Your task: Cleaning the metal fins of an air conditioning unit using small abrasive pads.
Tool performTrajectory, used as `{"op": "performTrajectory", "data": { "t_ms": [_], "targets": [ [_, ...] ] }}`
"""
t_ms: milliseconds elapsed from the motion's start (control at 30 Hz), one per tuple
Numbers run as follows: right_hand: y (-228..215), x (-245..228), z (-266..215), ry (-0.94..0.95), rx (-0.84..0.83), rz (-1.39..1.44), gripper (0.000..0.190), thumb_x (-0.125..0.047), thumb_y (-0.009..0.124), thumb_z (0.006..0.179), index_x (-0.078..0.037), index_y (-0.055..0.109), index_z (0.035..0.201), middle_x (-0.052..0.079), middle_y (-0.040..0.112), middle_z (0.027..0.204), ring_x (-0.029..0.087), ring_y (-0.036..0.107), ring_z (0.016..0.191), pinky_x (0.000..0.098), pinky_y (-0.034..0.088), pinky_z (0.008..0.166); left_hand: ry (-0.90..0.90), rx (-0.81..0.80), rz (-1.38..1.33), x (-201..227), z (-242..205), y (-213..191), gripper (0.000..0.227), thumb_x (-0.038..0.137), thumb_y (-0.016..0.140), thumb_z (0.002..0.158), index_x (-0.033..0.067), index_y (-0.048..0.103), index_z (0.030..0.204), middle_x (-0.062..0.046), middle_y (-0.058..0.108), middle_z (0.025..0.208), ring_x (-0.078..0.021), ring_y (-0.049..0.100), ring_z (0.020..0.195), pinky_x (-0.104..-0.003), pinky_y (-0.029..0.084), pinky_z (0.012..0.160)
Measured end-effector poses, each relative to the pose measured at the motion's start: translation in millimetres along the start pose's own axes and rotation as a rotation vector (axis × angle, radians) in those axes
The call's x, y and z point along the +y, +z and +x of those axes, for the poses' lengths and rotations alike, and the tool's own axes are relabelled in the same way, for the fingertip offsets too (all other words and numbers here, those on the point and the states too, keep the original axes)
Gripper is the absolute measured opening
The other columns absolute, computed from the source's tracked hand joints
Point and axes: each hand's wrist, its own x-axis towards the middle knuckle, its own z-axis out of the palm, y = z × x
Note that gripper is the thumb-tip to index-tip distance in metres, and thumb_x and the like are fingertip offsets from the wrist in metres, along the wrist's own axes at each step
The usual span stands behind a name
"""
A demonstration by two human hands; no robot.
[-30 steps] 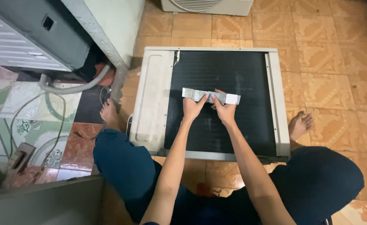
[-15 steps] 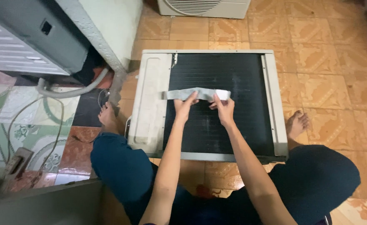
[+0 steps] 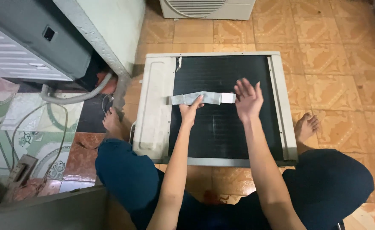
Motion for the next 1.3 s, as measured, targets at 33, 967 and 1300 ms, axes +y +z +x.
{"op": "performTrajectory", "data": {
  "t_ms": [33, 967, 1300],
  "targets": [
    [-0.2, -5.4, -0.6, -0.018, -0.002, 0.060, 0.064, -0.065, 0.063, 0.089, -0.019, 0.069, 0.134, 0.010, 0.065, 0.140, 0.025, 0.062, 0.119, 0.0457, 0.045, 0.107, 0.010, 0.011, 0.000, -1.1, -0.3, -0.6, 0.036, 0.002, 0.096, 0.073, -0.0075, 0.072, 0.098, -0.024, 0.075, 0.088, -0.0367, 0.075, 0.064, -0.042, 0.066, 0.052],
    [44.8, -5.5, -49.7, 0.161, -0.458, 0.099, 0.056, -0.042, 0.063, 0.098, -0.032, 0.055, 0.152, 0.000, 0.046, 0.069, 0.013, 0.038, 0.060, 0.0272, 0.042, 0.059, -0.022, 0.049, 0.128, -13.5, 7.0, -8.3, 0.051, 0.019, 0.096, 0.079, -0.0046, 0.070, 0.116, -0.025, 0.075, 0.104, -0.0374, 0.076, 0.081, -0.040, 0.062, 0.061],
    [55.8, 19.2, -57.7, -0.359, -0.520, -0.892, 0.042, -0.016, 0.081, 0.085, -0.010, 0.075, 0.126, 0.007, 0.068, 0.071, 0.017, 0.066, 0.059, 0.0282, 0.055, 0.055, 0.084, -0.010, 0.307, -27.3, 6.7, -12.4, 0.041, 0.015, 0.090, 0.084, -0.0096, 0.073, 0.111, -0.029, 0.074, 0.097, -0.0377, 0.074, 0.087, -0.044, 0.060, 0.066]
  ]
}}
